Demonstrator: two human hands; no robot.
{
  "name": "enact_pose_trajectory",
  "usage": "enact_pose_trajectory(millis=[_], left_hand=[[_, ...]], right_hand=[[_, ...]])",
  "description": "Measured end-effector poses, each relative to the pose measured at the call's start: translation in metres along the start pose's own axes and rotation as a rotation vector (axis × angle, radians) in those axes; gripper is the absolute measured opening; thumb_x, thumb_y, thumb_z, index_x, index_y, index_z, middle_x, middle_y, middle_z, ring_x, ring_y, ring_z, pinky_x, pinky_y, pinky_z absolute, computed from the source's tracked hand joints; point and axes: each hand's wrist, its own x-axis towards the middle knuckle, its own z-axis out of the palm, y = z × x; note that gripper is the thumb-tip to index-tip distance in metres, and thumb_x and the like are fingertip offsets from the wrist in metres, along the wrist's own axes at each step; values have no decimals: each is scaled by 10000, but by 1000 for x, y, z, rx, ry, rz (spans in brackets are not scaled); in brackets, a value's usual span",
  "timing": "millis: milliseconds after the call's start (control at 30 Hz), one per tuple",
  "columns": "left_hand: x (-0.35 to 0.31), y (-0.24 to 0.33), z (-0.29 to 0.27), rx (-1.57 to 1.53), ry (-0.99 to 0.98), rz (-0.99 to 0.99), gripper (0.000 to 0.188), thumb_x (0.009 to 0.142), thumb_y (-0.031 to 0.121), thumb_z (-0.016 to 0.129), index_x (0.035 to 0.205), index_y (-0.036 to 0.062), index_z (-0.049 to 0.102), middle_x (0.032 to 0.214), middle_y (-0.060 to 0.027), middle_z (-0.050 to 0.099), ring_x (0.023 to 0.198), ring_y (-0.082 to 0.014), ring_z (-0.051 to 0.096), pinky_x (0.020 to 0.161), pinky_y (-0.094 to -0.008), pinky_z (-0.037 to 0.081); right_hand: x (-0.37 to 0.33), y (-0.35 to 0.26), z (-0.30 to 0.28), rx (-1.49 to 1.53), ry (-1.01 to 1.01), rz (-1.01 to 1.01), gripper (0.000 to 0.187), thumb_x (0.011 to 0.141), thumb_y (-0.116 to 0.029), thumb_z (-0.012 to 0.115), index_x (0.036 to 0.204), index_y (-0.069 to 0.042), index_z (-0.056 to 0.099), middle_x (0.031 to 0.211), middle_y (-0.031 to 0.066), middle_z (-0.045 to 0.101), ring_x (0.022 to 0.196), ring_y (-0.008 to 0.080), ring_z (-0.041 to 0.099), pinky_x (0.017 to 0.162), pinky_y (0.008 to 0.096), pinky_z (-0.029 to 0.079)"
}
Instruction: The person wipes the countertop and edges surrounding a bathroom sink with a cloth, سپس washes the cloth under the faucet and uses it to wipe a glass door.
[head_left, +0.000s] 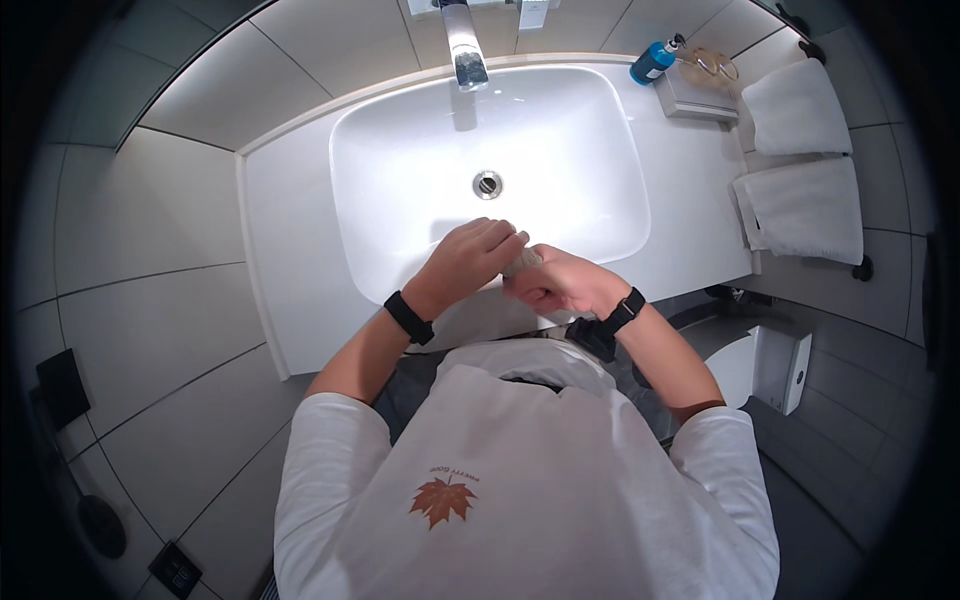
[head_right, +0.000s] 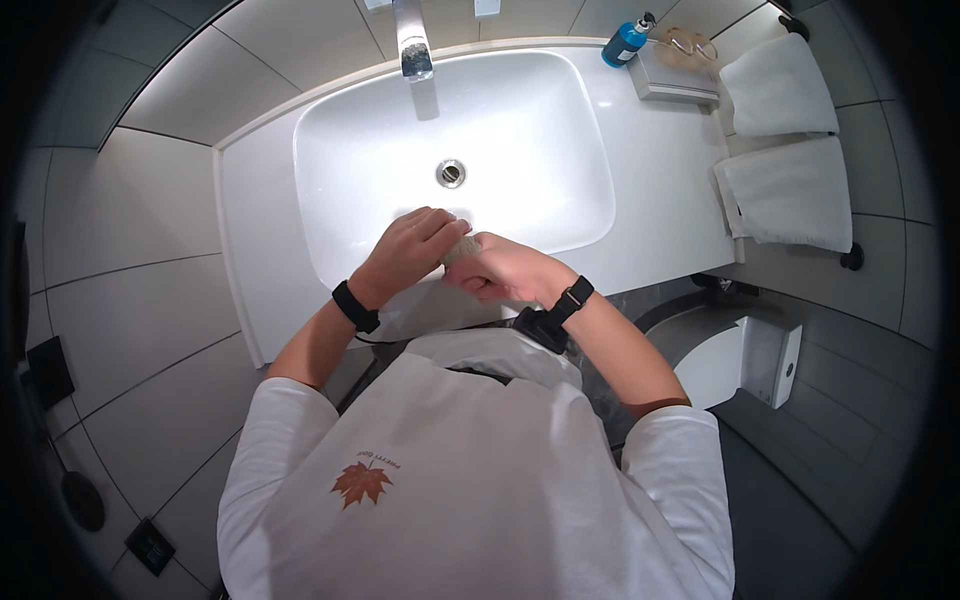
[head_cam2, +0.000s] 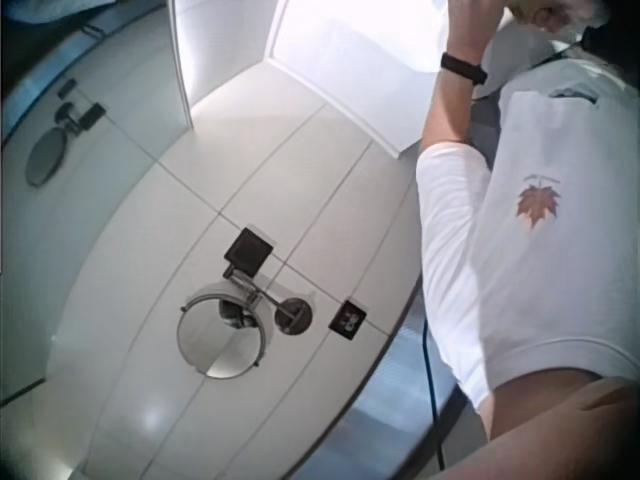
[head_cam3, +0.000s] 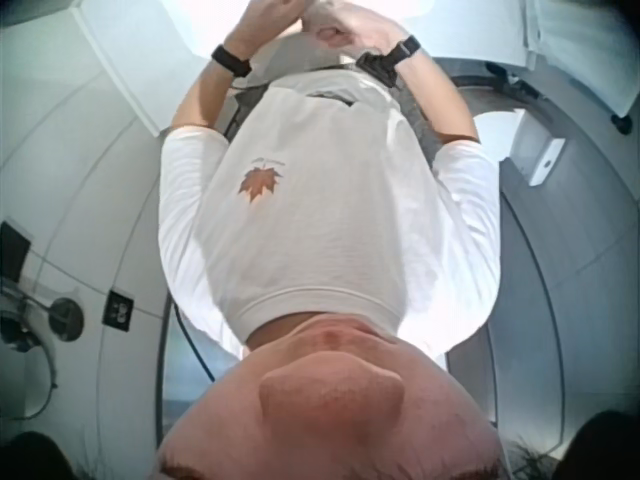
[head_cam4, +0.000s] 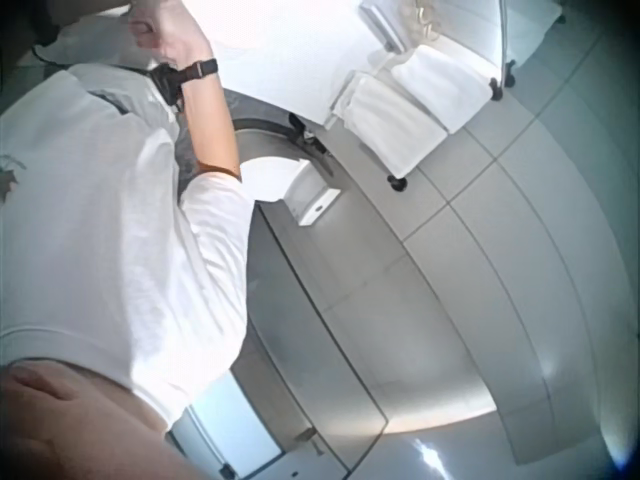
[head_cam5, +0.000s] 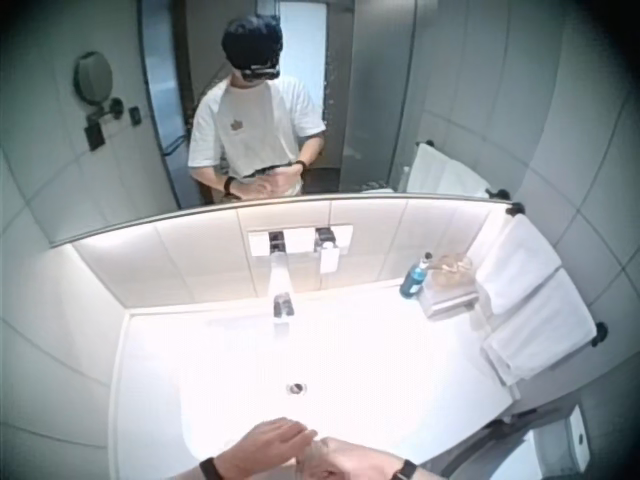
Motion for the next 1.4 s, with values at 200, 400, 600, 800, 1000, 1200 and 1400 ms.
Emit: enact_pose_trajectory(millis=[200, 400, 600, 800, 1000, 1200, 1400], left_hand=[[18, 7, -17, 103, -43, 16, 155, 773, 92, 681, 862, 70, 556, 757, -41, 558, 603, -226, 623, 536, -355, 507], [19, 10, -3, 161, -230, -188, 141, 729, 78, 657, 834, 63, 564, 680, -54, 598, 609, -258, 645, 526, -374, 498], [25, 10, -2, -15, -367, -457, 130, 769, 129, 669, 823, 14, 639, 727, -153, 682, 685, -341, 677, 617, -428, 527], [25, 11, 9, -376, -391, -625, 264, 763, 233, 730, 791, -23, 670, 766, -223, 685, 723, -393, 674, 656, -438, 519], [25, 18, 19, -612, -353, -876, 171, 719, 137, 688, 652, -10, 631, 603, -118, 638, 569, -232, 619, 560, -354, 457], [15, 3, 41, -904, -416, -974, 128, 660, 36, 619, 544, 35, 567, 519, -31, 540, 471, -132, 474, 464, -301, 319], [19, -5, 47, -970, -585, -1153, 110, 639, 13, 603, 538, 37, 566, 499, -14, 480, 395, -104, 364, 398, -282, 195]], right_hand=[[-14, -15, 14, -619, 156, -131, 228, 801, -75, 686, 660, -41, 509, 582, -1, 483, 480, 98, 413, 442, 285, 314], [-7, -17, 6, -1259, 432, -325, 223, 716, -163, 706, 737, 51, 643, 665, 215, 648, 622, 354, 639, 631, 414, 513], [-2, -15, 0, -1663, 497, -491, 158, 743, -165, 667, 795, -16, 665, 668, 215, 647, 666, 407, 646, 647, 456, 537], [-2, -14, -10, -1889, 520, -635, 143, 742, -155, 663, 832, -49, 627, 597, 171, 611, 579, 378, 632, 574, 459, 514], [10, -20, -30, -1961, 427, -843, 125, 749, -145, 654, 794, -45, 593, 580, 145, 598, 533, 356, 611, 517, 446, 484], [30, -13, -48, -1994, 354, -975, 138, 755, -170, 650, 788, -53, 586, 574, 117, 580, 501, 327, 593, 492, 426, 479], [37, -12, -60, -2069, 286, -998, 125, 795, -179, 615, 752, -61, 613, 536, 113, 594, 501, 324, 615, 498, 427, 482]])
